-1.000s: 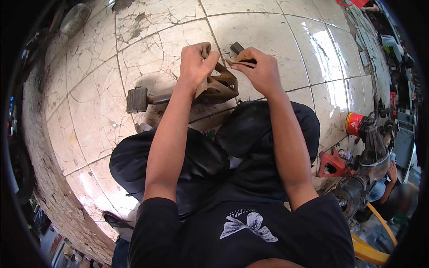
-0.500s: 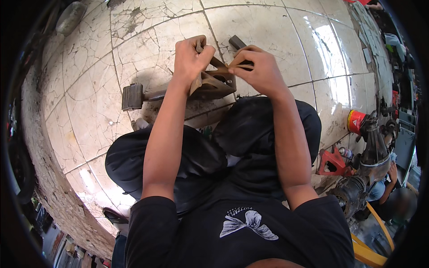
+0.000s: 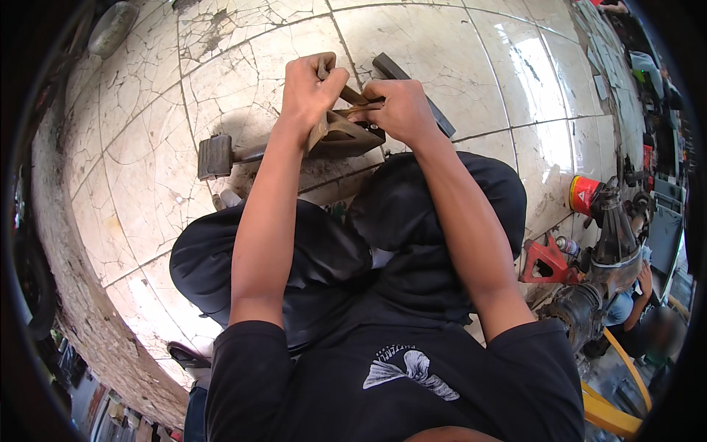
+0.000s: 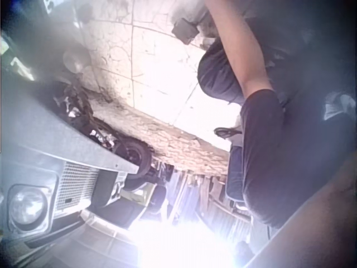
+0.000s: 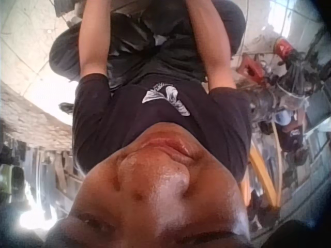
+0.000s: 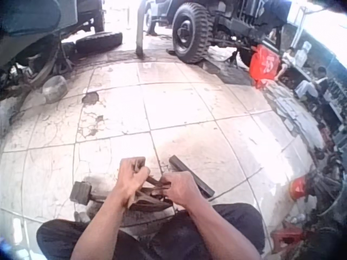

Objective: The person sits on the floor and assembles a small wooden structure by hand. They repeatedly fit and adjust small wooden pieces into a larger frame, occasionally picking up and setting down components to align them.

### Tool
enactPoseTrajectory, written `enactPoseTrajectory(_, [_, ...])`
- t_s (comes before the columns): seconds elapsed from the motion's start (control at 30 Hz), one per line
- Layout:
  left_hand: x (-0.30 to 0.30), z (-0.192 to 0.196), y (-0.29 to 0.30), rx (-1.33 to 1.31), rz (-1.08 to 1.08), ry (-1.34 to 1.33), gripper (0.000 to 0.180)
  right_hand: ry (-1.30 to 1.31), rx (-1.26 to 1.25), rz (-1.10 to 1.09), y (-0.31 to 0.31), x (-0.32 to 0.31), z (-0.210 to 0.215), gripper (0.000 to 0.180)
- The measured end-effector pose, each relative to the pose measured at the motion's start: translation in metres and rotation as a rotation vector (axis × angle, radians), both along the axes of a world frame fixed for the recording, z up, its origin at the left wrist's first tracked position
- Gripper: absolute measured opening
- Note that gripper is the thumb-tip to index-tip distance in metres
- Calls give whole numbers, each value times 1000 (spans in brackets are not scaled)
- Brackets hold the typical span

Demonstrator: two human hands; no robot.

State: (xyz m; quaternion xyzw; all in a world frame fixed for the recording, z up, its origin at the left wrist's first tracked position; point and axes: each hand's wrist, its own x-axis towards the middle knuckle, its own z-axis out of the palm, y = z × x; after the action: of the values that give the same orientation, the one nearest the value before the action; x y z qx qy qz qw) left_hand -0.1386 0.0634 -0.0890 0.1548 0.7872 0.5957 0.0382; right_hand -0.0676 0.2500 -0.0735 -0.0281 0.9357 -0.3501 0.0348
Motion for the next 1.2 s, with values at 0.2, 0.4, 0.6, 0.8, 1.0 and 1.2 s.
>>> enactPoseTrajectory(0.2, [3,5,1,-13,22,-14,33,-22,-95,43,9,4,0,30])
enactPoseTrajectory(0.4, [1,5,1,-22,5,-3,35,234,82,103,-5,2,-15,28])
enactPoseTrajectory(0.6, [1,1,1,-15,-14,24,34,36,1,168,10,6,-1,27])
enactPoseTrajectory(0.8, [3,8,-1,0,-39,-39,32,103,40,113,3,10,-3,21])
enactPoseTrajectory(1.0, [1,4,0,-14,11,-15,31,18,9,72,0,3,0,26])
enactPoseTrajectory(1.2, [2,4,-1,3,-33,-25,31,37,-163,63,9,12,-7,25])
